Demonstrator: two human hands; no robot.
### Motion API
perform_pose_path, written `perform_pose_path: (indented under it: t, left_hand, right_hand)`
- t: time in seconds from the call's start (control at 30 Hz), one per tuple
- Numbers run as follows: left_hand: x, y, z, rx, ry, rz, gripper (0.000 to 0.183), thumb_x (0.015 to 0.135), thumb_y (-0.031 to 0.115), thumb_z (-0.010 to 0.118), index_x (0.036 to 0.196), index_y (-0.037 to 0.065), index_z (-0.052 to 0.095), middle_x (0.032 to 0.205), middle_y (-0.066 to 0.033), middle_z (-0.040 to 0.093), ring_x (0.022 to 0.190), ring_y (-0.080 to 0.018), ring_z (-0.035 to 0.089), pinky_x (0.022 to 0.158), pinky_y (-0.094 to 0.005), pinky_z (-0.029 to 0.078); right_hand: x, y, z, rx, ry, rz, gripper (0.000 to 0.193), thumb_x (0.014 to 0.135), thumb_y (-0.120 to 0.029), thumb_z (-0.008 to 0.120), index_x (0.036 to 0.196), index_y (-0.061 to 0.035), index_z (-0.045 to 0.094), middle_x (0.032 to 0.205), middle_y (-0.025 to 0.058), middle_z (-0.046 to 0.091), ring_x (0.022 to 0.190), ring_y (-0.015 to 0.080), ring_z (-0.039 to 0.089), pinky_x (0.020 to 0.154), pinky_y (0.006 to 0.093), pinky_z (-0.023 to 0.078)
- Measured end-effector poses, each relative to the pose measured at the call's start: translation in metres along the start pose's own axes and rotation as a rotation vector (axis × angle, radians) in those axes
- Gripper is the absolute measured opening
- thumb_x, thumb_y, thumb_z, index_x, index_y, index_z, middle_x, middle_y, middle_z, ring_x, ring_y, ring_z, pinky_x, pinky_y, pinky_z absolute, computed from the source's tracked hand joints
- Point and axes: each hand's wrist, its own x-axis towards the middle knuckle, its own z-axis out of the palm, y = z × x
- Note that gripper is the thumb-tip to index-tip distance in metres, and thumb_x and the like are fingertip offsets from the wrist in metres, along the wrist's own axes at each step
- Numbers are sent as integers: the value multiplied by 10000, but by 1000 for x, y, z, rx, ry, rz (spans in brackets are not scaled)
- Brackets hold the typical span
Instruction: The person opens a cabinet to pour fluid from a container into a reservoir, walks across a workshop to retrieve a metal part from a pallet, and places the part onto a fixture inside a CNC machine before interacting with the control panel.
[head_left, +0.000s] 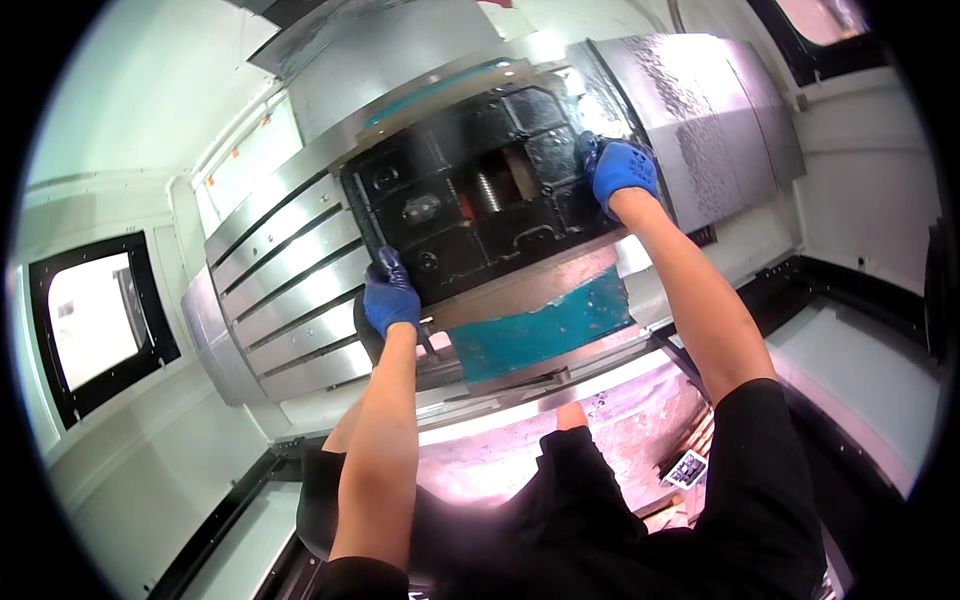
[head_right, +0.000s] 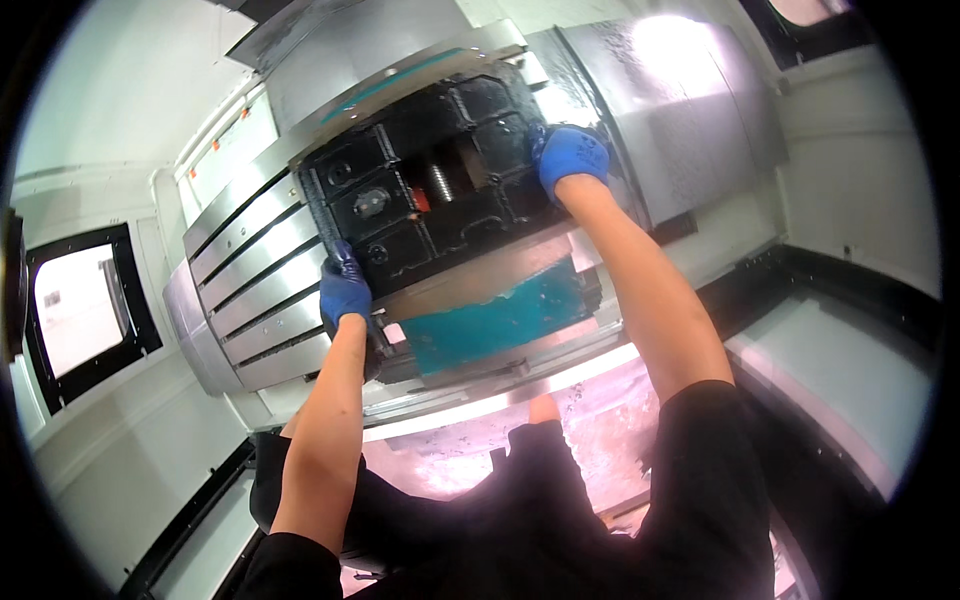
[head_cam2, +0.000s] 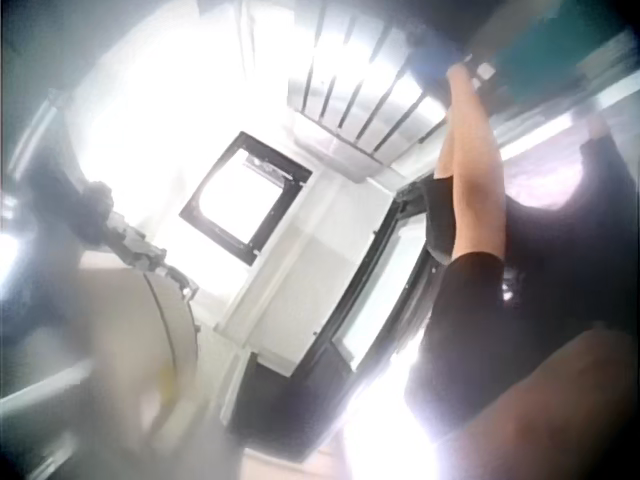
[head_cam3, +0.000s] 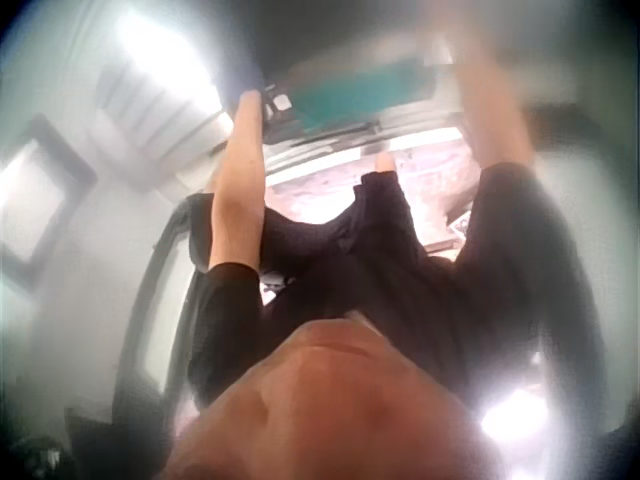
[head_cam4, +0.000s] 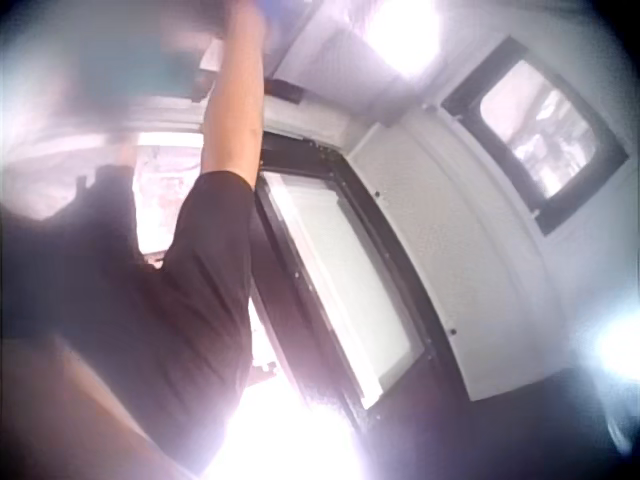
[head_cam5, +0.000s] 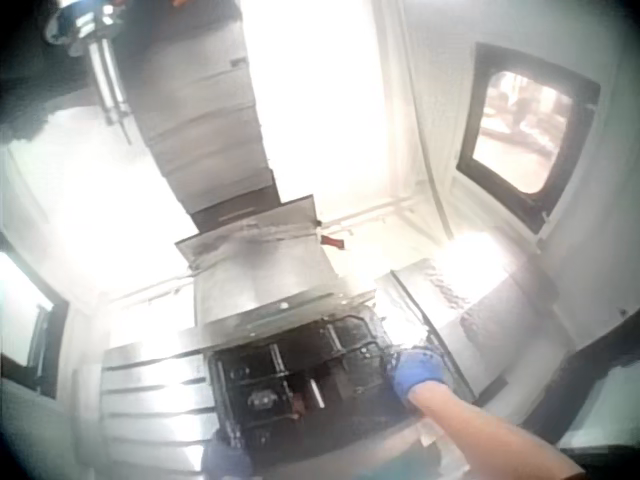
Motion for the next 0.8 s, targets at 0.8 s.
perform_pose_path:
  t: [0.8]
  left_hand:
    - [-84, -211, 66, -1325, -324, -918, 695, 875, 653, 549, 1348, 148, 492, 1305, -63, 507, 1178, -293, 527, 986, -490, 427]
  right_hand:
    - [-356, 88, 188, 1581, -293, 1051, 329, 956, -148, 568, 1280, -99, 600, 1270, 53, 639, 1117, 150, 604, 961, 320, 460]
